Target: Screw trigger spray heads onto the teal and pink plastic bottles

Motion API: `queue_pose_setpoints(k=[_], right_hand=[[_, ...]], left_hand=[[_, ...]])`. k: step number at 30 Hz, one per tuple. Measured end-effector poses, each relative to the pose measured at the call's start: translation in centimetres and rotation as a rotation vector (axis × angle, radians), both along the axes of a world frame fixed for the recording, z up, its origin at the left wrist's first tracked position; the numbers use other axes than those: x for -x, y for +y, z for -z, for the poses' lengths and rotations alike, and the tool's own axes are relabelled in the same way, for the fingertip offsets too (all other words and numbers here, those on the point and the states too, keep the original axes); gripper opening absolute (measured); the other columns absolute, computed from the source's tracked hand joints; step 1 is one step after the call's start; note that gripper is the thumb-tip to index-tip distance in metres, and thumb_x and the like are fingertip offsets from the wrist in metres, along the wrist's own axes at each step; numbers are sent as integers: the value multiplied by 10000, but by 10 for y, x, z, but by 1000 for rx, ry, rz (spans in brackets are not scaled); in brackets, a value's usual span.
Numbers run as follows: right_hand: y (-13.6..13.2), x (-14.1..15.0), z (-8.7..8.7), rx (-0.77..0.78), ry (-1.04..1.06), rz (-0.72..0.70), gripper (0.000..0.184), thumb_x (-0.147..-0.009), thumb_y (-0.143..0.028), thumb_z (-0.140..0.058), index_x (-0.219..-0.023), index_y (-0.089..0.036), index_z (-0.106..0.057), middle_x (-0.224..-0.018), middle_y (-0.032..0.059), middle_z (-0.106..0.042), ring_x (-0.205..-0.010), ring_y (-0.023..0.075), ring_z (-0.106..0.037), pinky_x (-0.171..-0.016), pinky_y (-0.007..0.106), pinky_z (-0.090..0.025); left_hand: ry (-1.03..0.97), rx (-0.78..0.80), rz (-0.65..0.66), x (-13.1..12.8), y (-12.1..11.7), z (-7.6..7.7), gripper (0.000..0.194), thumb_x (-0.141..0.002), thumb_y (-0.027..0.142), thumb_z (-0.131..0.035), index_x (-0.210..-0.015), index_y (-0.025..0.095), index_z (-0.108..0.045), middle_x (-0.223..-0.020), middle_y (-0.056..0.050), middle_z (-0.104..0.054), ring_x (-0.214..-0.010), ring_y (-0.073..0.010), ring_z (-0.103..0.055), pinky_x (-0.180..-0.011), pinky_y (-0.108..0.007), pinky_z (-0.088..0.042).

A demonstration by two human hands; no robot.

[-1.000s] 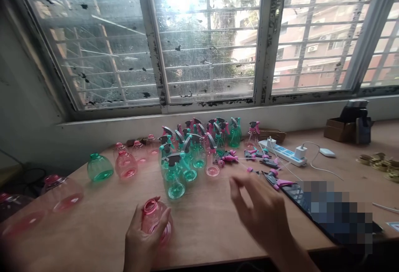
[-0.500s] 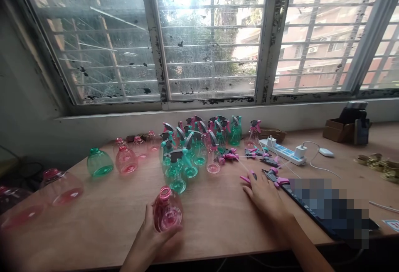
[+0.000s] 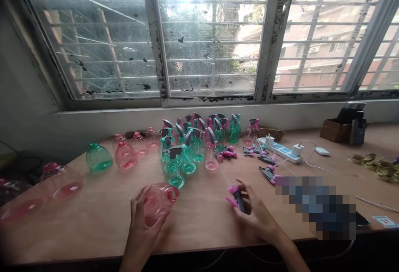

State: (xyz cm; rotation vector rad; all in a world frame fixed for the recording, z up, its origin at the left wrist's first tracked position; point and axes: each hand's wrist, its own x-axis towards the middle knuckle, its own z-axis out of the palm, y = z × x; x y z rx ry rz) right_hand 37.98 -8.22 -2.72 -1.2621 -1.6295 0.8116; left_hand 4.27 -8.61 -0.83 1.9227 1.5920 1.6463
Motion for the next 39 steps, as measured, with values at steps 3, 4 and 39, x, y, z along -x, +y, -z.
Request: queue_pose_setpoints(k=[3,4,39], right_hand=[[-15,6,-6,58,112,-239,677,-861,-399,-699,-1457,-288,-401,-1298,112,-585,-1214,276,-605,-1100,460,-473],[-18,6,-5,70,127,-301,703,-843,-404,-723,-1463,-293,-410,-1296,111,-592,-1237,289,-590,-1113,474,-449],[-25,24,-12,95,157,-162,400,-956,-572,-544,-1120,-249,-714,-907,61,-732,-930,297,-671,-864,387,-544]], left_hand=[[114,-10,-23,-5,1,1,631,-918,184,-591,-1476,388,-377,-1476,-96,-423,-1373,-349,-493,-1082,-575,-520],[130,-3,-26,-6,1,2,648,-919,165,-577,-1487,395,-365,-1487,-98,-416,-1369,-355,-501,-1066,-578,-534],[526,22,207,-7,-3,2,659,-963,123,-490,-1555,348,-307,-1619,-144,-318,-1433,-366,-436,-1085,-591,-489]])
